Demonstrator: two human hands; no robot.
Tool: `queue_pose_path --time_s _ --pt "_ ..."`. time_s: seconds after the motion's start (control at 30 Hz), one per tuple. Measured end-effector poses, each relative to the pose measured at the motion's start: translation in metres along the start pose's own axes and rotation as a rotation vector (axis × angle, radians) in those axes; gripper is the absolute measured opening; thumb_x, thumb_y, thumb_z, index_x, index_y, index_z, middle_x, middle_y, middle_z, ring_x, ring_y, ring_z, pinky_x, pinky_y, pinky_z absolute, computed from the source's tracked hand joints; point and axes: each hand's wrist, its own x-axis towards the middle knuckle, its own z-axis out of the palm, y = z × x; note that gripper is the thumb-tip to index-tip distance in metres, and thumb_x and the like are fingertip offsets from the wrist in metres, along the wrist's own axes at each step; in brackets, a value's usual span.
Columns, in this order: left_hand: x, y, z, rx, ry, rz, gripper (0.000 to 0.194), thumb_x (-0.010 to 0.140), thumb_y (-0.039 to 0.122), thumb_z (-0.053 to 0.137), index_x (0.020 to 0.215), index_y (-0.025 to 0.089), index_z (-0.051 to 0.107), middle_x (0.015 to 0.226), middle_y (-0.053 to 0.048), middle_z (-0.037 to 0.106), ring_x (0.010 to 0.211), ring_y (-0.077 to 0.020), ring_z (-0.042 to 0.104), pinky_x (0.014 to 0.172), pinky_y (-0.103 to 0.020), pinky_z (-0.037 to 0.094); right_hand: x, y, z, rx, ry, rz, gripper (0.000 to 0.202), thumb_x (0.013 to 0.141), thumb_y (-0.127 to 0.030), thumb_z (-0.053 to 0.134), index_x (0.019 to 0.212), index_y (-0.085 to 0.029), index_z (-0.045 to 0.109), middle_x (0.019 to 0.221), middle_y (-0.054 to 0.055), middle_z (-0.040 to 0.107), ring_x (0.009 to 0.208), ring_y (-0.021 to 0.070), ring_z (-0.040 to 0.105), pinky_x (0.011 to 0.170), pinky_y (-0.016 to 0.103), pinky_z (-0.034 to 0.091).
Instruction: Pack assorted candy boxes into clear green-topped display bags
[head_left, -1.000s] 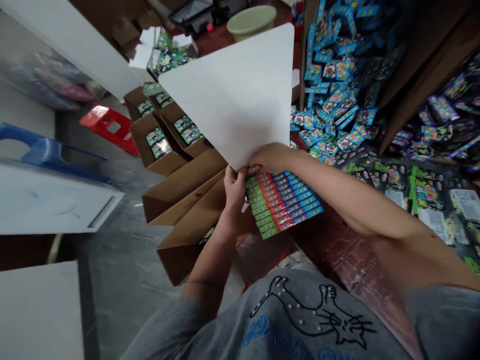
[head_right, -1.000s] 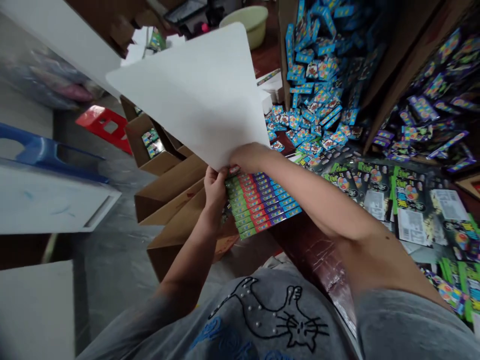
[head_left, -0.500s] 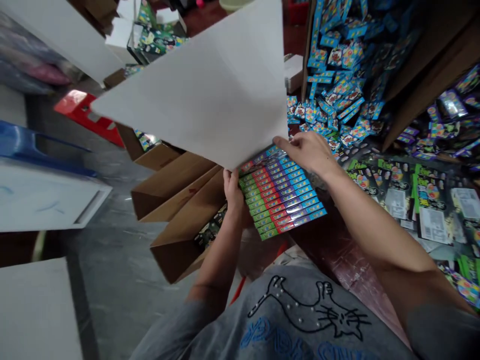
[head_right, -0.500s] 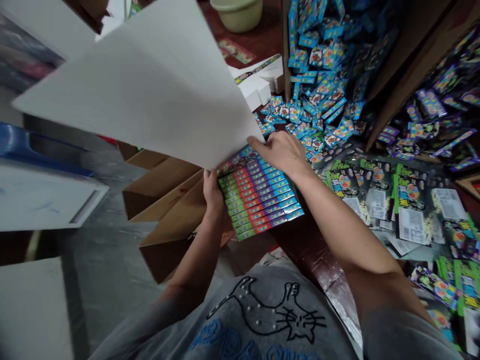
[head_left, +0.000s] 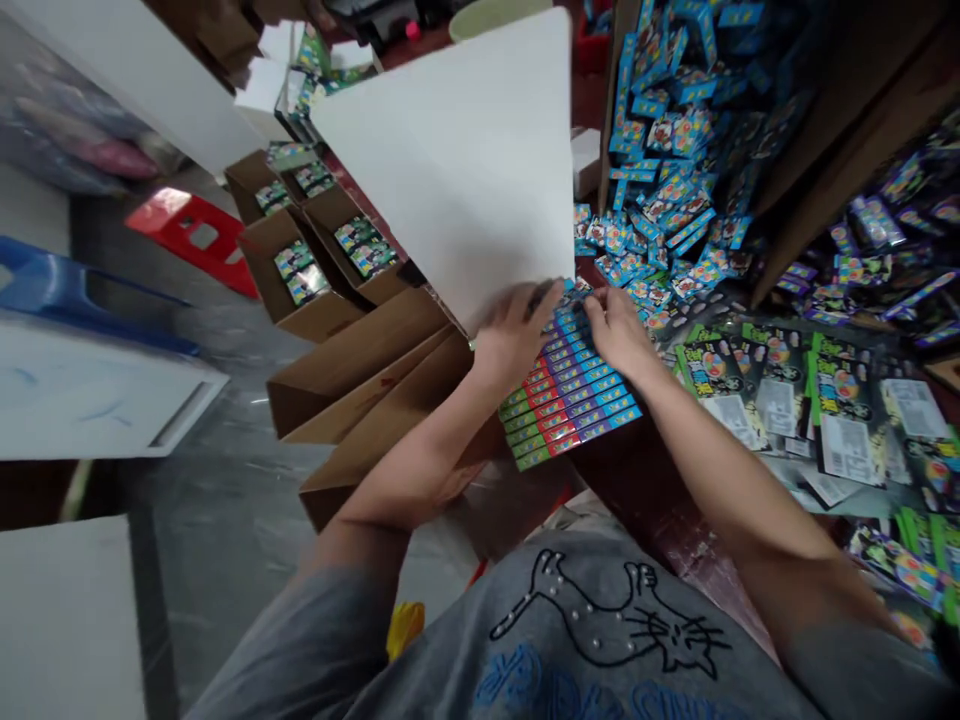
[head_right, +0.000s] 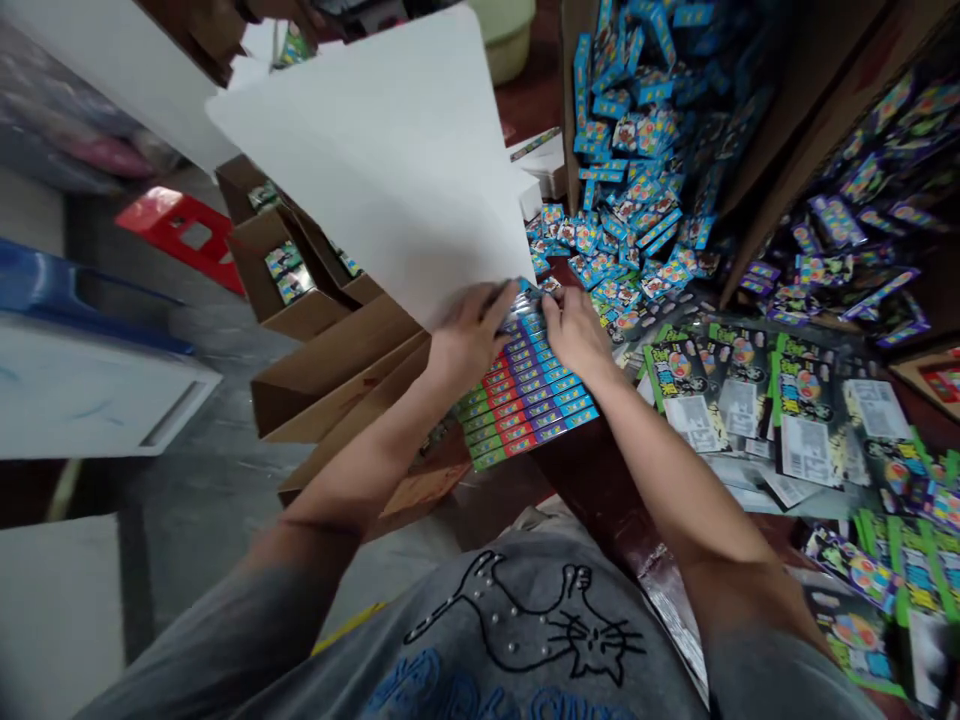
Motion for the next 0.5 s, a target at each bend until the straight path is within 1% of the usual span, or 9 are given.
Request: queue_pose_path --time_s 0.03,0.1,0.17,0.27,0.4,0.5 --pt "0.005 -0.004 0.001 -0.008 -0.036 -0.011 0.047 0.108 0.041 0.053 0.153 0.032 0.062 0.136 -0.013 0.069 0.126 -0.0343 0.065 0.116 -0.049 0.049 -0.01 0.001 0.004 -0.019 0.003 0.024 0.052 0.112 -0.042 0.027 0.147 -0.013 0.051 0.15 0.022 0.061 0.139 0.0311 0.059 0.113 0.045 0.05" --pt "0.009 -0.01 0.001 -0.005 -0.077 0.005 0.048 0.11 0.037 0.043 0.153 0.033 0.064 0.125 -0.013 0.072 0.116 -0.0328 0.067 0.114 -0.048 0.05 -0.024 0.002 0.011 -0.036 -0.03 0.062 0.053 0.11 -0.038 0.03 0.153 -0.011 0.045 0.155 0.024 0.056 0.142 0.0352 0.057 0.112 0.051 0.051" --pt "0.005 -0.011 -0.004 0.032 -0.095 0.057 0.049 0.11 0.036 0.041 0.153 0.033 0.064 0.121 -0.014 0.072 0.114 -0.0335 0.066 0.113 -0.05 0.05 -0.031 0.0 0.014 -0.049 -0.063 0.094 0.054 0.111 -0.039 0.028 0.157 -0.015 0.044 0.157 0.023 0.055 0.141 0.0377 0.059 0.11 0.055 0.053" --pt "-0.003 -0.002 -0.01 0.1 -0.091 0.074 0.048 0.109 0.036 0.042 0.152 0.034 0.066 0.114 -0.015 0.072 0.112 -0.0347 0.065 0.11 -0.052 0.05 -0.031 -0.005 0.013 -0.068 -0.119 0.127 0.055 0.111 -0.041 0.024 0.157 -0.019 0.045 0.156 0.02 0.056 0.135 0.039 0.064 0.106 0.057 0.055" --pt "-0.007 0.014 -0.005 0.177 -0.063 -0.012 0.047 0.109 0.034 0.042 0.148 0.037 0.068 0.106 -0.015 0.071 0.109 -0.035 0.064 0.104 -0.052 0.052 -0.028 -0.008 0.01 -0.091 -0.18 0.139 0.054 0.112 -0.04 0.021 0.154 -0.019 0.048 0.153 0.021 0.059 0.129 0.0398 0.069 0.102 0.058 0.056" --pt "-0.001 0.012 -0.006 0.251 -0.089 -0.016 0.048 0.107 0.028 0.045 0.148 0.037 0.067 0.107 -0.015 0.071 0.109 -0.0354 0.063 0.104 -0.053 0.052 -0.027 -0.008 0.01 -0.102 -0.2 0.14 0.054 0.112 -0.041 0.019 0.15 -0.021 0.051 0.15 0.02 0.062 0.129 0.0385 0.069 0.101 0.055 0.056"
